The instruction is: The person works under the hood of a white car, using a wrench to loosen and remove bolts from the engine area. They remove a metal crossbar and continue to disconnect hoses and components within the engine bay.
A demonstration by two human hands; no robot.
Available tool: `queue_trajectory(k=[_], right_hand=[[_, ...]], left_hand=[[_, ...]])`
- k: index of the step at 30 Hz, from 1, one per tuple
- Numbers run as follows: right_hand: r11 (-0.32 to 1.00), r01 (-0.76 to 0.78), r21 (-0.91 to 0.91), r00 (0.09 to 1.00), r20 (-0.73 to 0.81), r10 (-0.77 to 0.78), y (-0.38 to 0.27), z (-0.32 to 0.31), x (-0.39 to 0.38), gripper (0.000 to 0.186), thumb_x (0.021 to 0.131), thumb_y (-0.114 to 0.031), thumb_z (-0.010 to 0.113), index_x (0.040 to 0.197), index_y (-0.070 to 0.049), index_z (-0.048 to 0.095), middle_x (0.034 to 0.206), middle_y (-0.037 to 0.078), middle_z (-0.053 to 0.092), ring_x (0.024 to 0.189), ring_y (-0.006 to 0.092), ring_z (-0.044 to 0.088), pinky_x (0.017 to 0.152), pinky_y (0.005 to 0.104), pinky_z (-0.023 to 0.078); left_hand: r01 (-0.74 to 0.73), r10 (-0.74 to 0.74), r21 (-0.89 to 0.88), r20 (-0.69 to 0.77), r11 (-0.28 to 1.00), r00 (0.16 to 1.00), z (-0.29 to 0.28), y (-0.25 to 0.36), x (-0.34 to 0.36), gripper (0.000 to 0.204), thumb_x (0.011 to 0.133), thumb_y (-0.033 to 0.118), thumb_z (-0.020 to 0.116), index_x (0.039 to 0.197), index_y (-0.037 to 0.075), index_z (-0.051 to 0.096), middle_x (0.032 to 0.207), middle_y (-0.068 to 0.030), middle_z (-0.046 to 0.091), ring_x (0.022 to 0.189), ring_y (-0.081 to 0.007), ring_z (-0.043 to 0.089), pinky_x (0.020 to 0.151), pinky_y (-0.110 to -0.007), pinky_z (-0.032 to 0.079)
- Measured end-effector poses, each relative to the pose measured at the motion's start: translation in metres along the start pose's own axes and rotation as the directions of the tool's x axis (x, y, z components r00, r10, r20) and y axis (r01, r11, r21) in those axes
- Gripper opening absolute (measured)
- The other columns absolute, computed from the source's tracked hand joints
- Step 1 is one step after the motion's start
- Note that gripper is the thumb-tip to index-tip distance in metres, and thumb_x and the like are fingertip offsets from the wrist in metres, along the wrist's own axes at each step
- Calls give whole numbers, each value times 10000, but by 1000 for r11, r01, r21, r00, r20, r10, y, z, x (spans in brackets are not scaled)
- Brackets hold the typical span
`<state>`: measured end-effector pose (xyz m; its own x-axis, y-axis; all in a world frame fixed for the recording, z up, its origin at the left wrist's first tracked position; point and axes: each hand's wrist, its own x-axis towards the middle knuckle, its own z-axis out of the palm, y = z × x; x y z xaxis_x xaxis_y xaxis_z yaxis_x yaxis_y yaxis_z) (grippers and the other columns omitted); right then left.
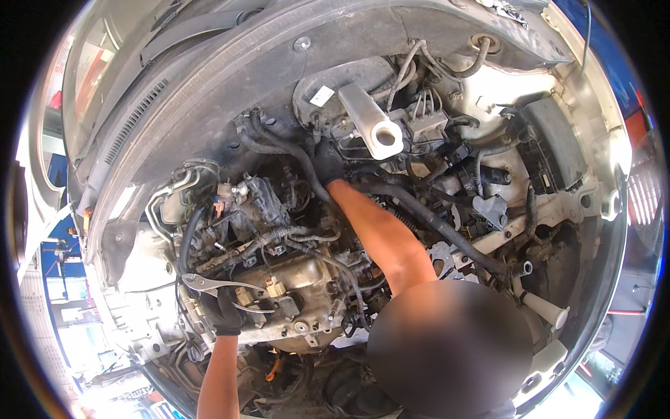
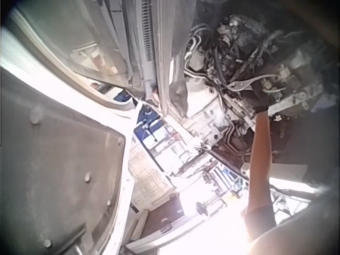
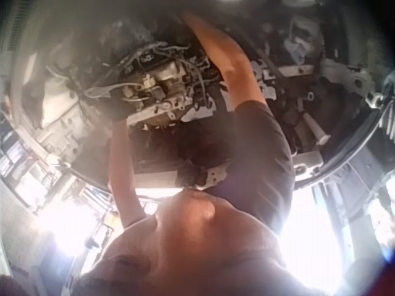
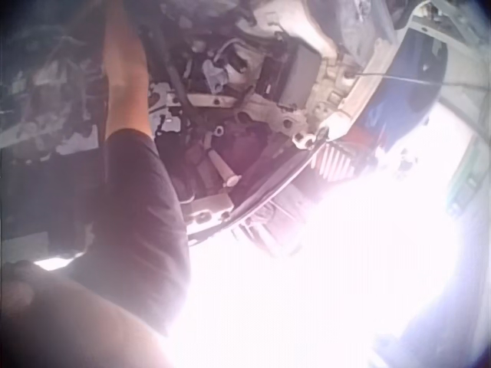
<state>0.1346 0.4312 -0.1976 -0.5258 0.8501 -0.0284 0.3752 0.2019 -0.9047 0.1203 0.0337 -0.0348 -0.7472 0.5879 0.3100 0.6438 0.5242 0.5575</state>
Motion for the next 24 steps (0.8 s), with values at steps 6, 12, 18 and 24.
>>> queue_trajectory(k=[6, 12, 18, 24], right_hand=[[996, 88, -33, 974, -206, -93, 1, -3, 1, 598, 935, -512, 444, 1245, -4, 397, 967, 293, 615, 883, 487, 584, 758, 537, 439], [983, 156, -92, 950, -259, -175, 8, 2, 7, 530, 948, -449, 451, 1231, -4, 405, 967, 296, 609, 845, 480, 579, 711, 544, 432], [997, 71, -14, 952, -298, -71, 12, 10, 20, 579, 938, -530, 420, 1279, -63, 393, 1061, 304, 603, 958, 473, 587, 757, 547, 452], [1000, 17, 1, 990, 140, -17, 60, -4, 42, 692, 889, -586, 473, 1376, -104, 373, 1201, 254, 573, 1128, 426, 539, 940, 453, 431]], left_hand=[[-142, 145, 107, -14, 984, 989, 3, 6, 7, 247, 881, 216, 534, 884, -18, 615, 759, -113, 632, 687, -231, 593, 616, -367, 452], [179, -176, -178, 34, 968, 984, 6, 17, 5, 251, 836, 240, 568, 820, -6, 612, 773, -169, 622, 726, -333, 593, 637, -436, 446], [74, -78, -95, -33, 993, 996, 8, 39, 15, 300, 844, 285, 543, 776, 5, 626, 701, -121, 626, 690, -282, 603, 641, -392, 448], [120, -116, -167, 32, 979, 993, 10, 55, 26, 303, 832, 273, 533, 718, 15, 642, 658, -119, 629, 639, -315, 608, 619, -411, 452]])
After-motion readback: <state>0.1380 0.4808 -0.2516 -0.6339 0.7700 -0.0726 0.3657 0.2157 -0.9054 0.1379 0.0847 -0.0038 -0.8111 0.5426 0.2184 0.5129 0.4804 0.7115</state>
